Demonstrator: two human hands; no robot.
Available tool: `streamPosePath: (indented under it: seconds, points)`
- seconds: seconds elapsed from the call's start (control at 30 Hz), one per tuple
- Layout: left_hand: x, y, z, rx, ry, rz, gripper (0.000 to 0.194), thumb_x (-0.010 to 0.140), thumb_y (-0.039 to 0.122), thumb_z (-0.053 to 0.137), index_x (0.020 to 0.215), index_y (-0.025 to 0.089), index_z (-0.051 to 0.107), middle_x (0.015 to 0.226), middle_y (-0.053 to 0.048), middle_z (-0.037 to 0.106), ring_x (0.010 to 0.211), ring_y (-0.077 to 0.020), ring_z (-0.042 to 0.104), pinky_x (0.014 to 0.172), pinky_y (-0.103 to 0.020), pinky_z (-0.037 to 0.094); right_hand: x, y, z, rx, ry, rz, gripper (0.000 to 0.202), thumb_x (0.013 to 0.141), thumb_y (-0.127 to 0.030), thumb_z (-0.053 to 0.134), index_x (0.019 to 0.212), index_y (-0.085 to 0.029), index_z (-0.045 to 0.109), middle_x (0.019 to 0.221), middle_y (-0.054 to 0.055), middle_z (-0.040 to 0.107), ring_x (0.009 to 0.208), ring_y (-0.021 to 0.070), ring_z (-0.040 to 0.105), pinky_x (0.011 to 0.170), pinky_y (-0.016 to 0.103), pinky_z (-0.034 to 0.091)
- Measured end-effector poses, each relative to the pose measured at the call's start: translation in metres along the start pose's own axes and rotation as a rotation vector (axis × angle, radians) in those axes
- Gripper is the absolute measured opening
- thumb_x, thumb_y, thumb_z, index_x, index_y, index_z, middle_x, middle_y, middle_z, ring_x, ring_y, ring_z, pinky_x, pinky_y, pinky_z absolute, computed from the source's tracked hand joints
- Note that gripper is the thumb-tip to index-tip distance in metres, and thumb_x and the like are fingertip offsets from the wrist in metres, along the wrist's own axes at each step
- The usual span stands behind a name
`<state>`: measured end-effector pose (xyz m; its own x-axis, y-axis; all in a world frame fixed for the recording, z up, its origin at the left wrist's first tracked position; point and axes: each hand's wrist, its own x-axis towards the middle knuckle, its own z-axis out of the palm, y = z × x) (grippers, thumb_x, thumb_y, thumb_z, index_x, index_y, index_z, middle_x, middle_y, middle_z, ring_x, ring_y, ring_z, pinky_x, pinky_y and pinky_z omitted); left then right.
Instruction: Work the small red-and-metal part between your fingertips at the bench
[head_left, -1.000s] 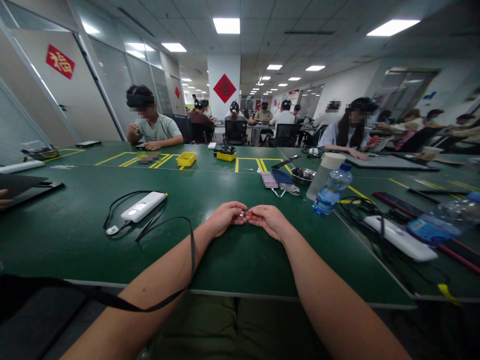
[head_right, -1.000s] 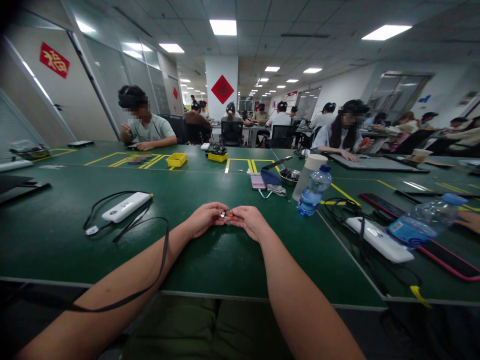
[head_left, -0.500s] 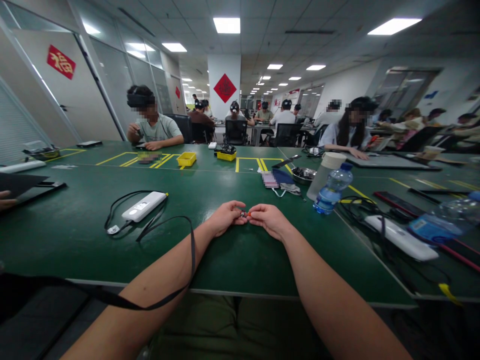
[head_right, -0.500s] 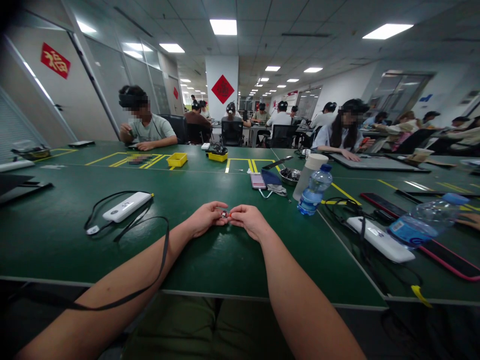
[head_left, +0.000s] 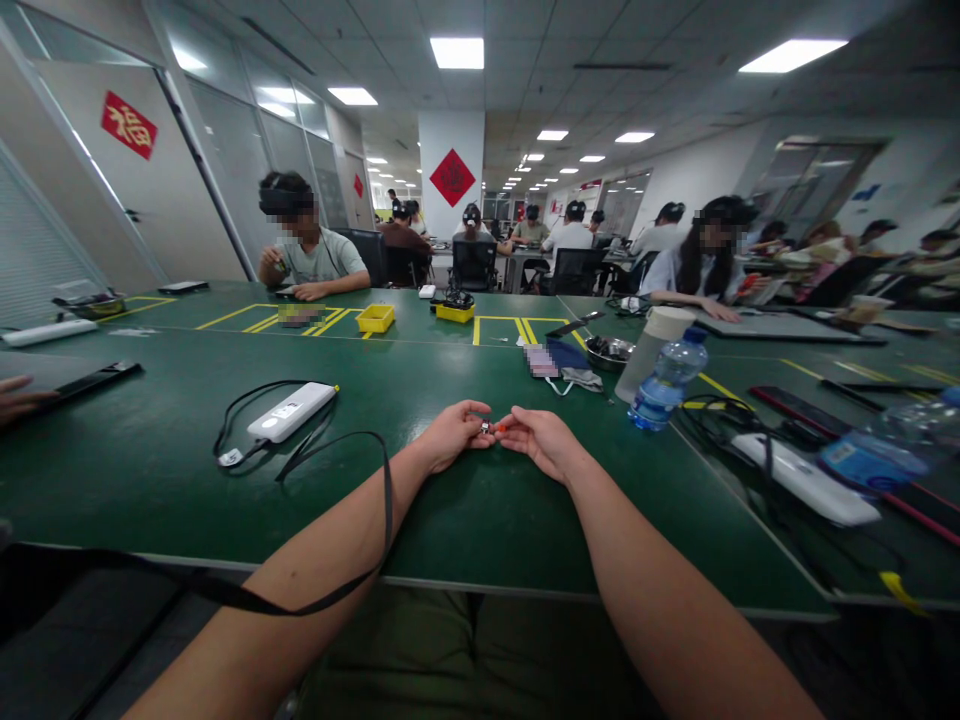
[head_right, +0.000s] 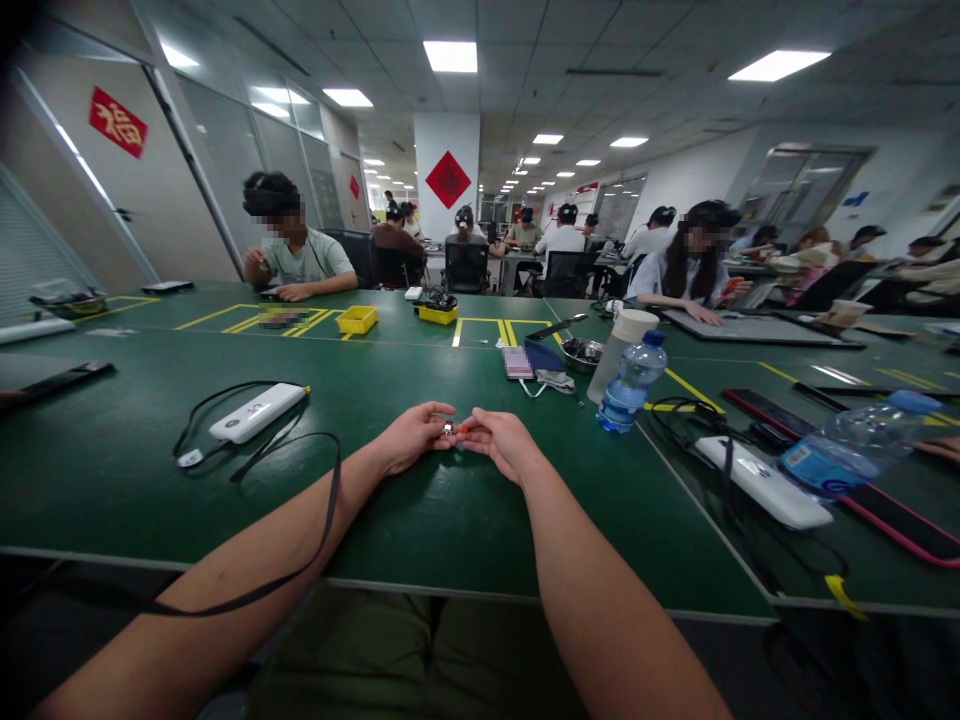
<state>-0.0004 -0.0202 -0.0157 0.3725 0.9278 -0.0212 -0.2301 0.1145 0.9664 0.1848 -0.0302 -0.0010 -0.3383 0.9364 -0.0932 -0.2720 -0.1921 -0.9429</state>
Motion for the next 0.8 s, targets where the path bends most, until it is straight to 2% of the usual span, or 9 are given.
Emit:
streamPosePath:
  seconds: [0.17,0.3,0.43,0.57,0.8]
  points:
    - [-0.0012,0.0024,-0.0002,-0.044,-0.013,-0.030,0.033,0.078,0.004,0.053,0.110,0.012,0.049,0.080,-0.008,0.064,0.065,-0.0118,0.065,0.064,-0.024,0.055,-0.0003,-0.0001,0.0000,-0.007,-0.011,-0.006,0.020,0.081,-0.029,0.058,0.079,-0.010,0.064,0.081,0.012,0.070,0.073,0.0163,0.067,0.070,0.028,0.055]
    - [-0.0036,0.0068,0.0022,-0.077,-0.009,-0.047,0.029,0.076,0.002,0.052,0.104,0.010,0.053,0.081,-0.010,0.065,0.065,-0.0127,0.066,0.064,-0.024,0.055,0.0001,0.0020,0.0002,-0.043,0.006,-0.025,0.009,0.074,-0.020,0.066,0.078,-0.012,0.065,0.083,0.011,0.070,0.073,0.0153,0.067,0.072,0.027,0.055]
    - [-0.0041,0.0071,0.0032,-0.051,-0.002,-0.055,0.024,0.073,0.001,0.053,0.096,0.007,0.058,0.083,-0.013,0.066,0.066,-0.0128,0.066,0.066,-0.023,0.055,0.0003,0.0047,0.0006,-0.059,0.037,-0.040,0.010,0.068,-0.013,0.070,0.077,-0.012,0.065,0.079,0.009,0.070,0.074,0.0164,0.068,0.073,0.028,0.055]
    - [-0.0034,0.0048,0.0026,-0.015,-0.017,-0.036,0.023,0.072,-0.001,0.053,0.093,0.008,0.060,0.085,-0.012,0.066,0.069,-0.0122,0.066,0.067,-0.021,0.055,-0.0012,0.0047,0.0017,-0.071,0.026,-0.051,0.012,0.066,-0.012,0.070,0.076,-0.012,0.065,0.078,0.008,0.069,0.073,0.0159,0.067,0.072,0.027,0.055]
    - [-0.0055,0.0064,0.0040,0.019,-0.026,-0.018,0.025,0.075,0.001,0.053,0.097,0.009,0.060,0.084,-0.011,0.066,0.066,-0.0107,0.065,0.064,-0.020,0.054,-0.0034,0.0013,0.0034,-0.106,0.011,-0.058,0.012,0.065,-0.013,0.070,0.076,-0.012,0.065,0.080,0.008,0.069,0.067,0.0131,0.066,0.065,0.024,0.054]
